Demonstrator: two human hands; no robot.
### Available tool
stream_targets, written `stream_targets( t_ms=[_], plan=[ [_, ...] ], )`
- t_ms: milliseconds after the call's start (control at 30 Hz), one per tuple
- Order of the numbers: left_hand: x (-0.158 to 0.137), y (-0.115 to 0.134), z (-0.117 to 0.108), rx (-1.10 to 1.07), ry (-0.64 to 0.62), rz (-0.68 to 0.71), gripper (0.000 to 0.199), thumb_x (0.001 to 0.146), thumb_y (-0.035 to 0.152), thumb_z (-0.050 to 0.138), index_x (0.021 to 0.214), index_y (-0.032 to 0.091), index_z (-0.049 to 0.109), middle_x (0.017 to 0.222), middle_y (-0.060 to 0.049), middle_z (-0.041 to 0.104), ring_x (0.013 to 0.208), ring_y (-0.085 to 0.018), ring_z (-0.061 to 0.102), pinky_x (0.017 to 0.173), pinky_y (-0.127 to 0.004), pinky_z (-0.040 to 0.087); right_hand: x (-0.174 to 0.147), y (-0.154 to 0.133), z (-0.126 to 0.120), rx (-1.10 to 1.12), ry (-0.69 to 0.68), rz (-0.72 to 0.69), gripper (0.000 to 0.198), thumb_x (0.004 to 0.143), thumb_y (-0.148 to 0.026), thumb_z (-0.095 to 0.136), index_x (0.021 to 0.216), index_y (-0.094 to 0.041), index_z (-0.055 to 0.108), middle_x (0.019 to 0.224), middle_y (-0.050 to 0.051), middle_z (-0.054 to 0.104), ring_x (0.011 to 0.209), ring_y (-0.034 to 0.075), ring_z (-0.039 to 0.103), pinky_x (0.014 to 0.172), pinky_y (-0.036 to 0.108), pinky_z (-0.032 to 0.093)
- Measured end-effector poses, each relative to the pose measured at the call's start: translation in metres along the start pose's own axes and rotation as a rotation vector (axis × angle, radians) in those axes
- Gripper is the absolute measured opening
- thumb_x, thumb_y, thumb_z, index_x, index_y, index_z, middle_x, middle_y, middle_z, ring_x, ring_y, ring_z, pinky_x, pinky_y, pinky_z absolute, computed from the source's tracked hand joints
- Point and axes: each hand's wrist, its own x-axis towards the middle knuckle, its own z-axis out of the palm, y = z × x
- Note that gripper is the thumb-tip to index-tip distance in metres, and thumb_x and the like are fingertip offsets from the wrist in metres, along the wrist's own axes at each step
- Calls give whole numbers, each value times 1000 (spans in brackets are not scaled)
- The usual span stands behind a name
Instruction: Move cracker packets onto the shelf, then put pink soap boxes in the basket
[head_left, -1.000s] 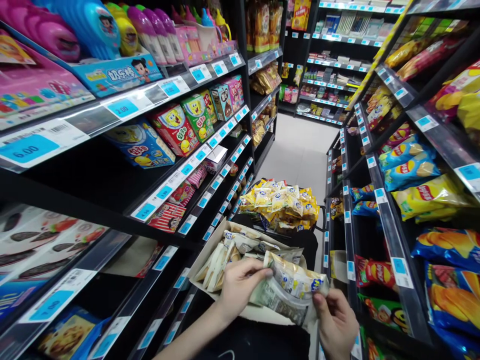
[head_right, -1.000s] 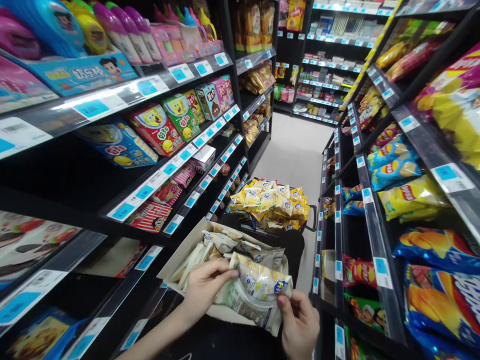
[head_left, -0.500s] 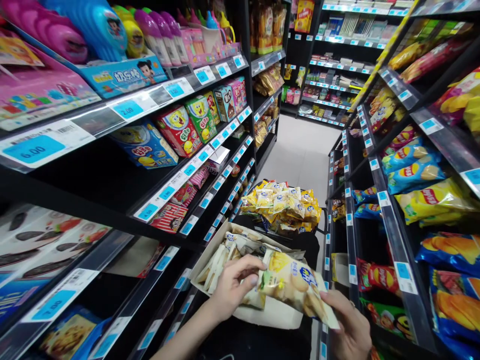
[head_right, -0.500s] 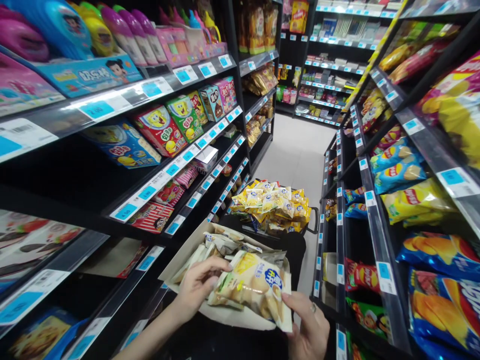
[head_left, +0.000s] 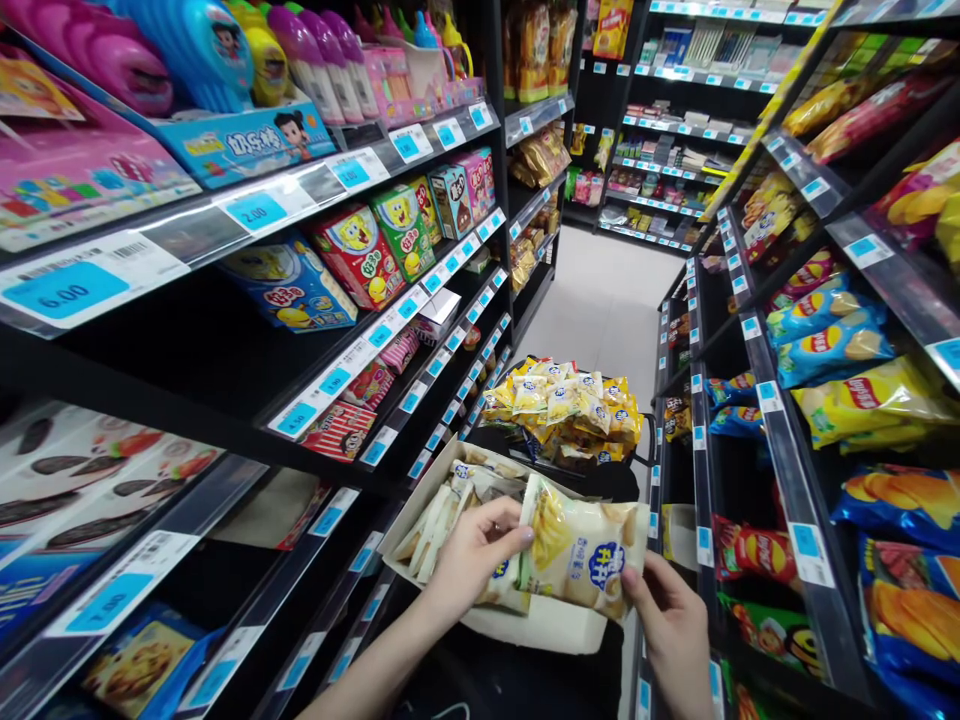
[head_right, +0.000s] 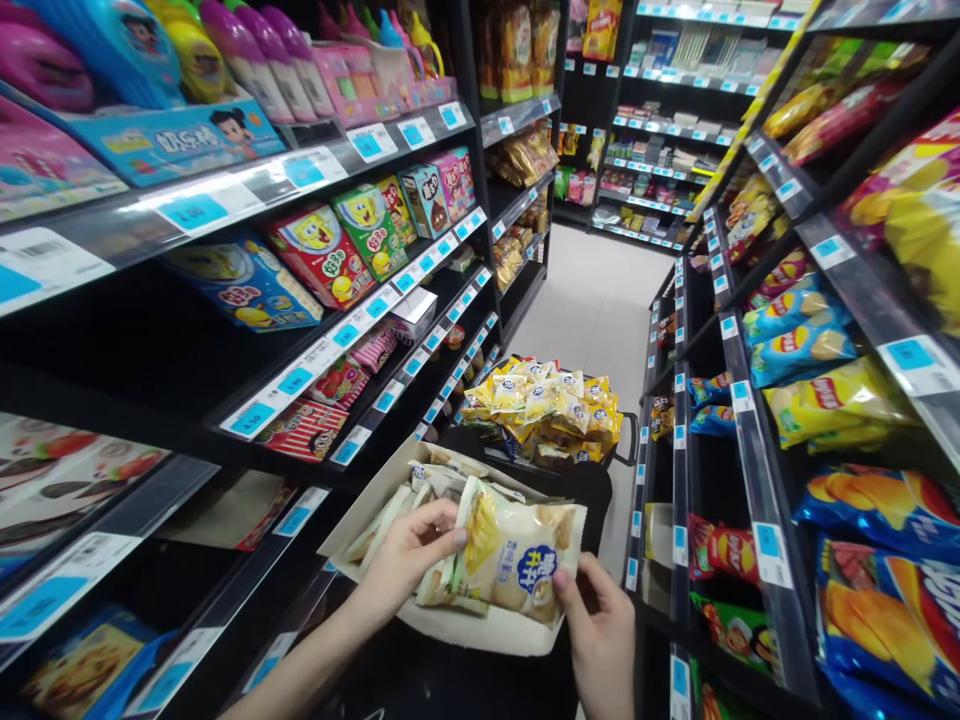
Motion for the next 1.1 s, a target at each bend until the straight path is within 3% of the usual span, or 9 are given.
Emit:
stream_targets(
  t_ms=[67,167,300,500,633,767,867,1000,1100],
  plan=[
    [0,-4,0,48,46,14,32,63,39,80,57,13,61,54,4,51,54,-9,43,54,-21,34,0,3,-1,-37,33,1,32,74,-48,71,66,-17,67,62,2,64,61,15,58,55,20,50],
    [0,-12,0,64,110,18,32,64,41,79,61,13,64,56,3,54,56,-10,43,55,-22,34,-4,10,0,14,103,-18,34,75,-46,72,60,-17,63,57,-1,59,57,11,52,52,18,46],
    [0,-13,2,35,79,16,31,65,41,77,60,14,63,56,3,53,56,-10,43,54,-21,34,-6,18,-4,74,67,-12,28,75,-43,72,65,-17,67,62,1,64,60,13,58,55,19,50],
    [1,-9,1,172,-110,43,12,69,23,69,61,14,66,55,4,55,56,-11,46,55,-21,38,-2,23,-19,-67,2,-131,21,77,-36,72,91,-21,75,84,5,76,74,20,71,68,24,59],
    [3,-19,-6,270,-113,194,9,72,17,70,64,15,73,62,-1,67,60,-15,59,58,-24,46,-3,18,-20,-154,27,-415,4,77,-23,72,79,-23,76,79,3,77,71,18,73,64,21,60],
    [6,-20,-12,242,-175,609,14,83,14,66,79,19,78,79,-8,77,87,-22,69,82,-36,56,0,4,-20,-213,-113,-821,17,85,-14,63,93,-23,74,92,5,77,97,22,72,91,35,58],
    [8,-15,-13,277,-130,822,18,84,11,65,74,20,76,82,-8,77,96,-24,68,82,-39,58,3,-2,-27,-381,-121,-1064,21,84,-10,62,98,-20,73,94,6,76,112,26,65,103,46,51],
    [6,-12,-12,267,-102,903,19,87,10,62,76,19,75,86,-9,77,97,-24,69,80,-39,59,0,-3,-33,-548,-92,-1206,30,83,-7,60,109,-18,71,102,9,75,119,31,60,92,47,58],
    [3,-14,-10,262,-39,773,13,86,13,64,81,19,74,84,-8,77,88,-23,71,77,-36,58,-4,-1,-30,-580,-50,-1143,38,82,-8,59,116,-24,67,100,5,76,106,30,68,91,53,57]
  ],
)
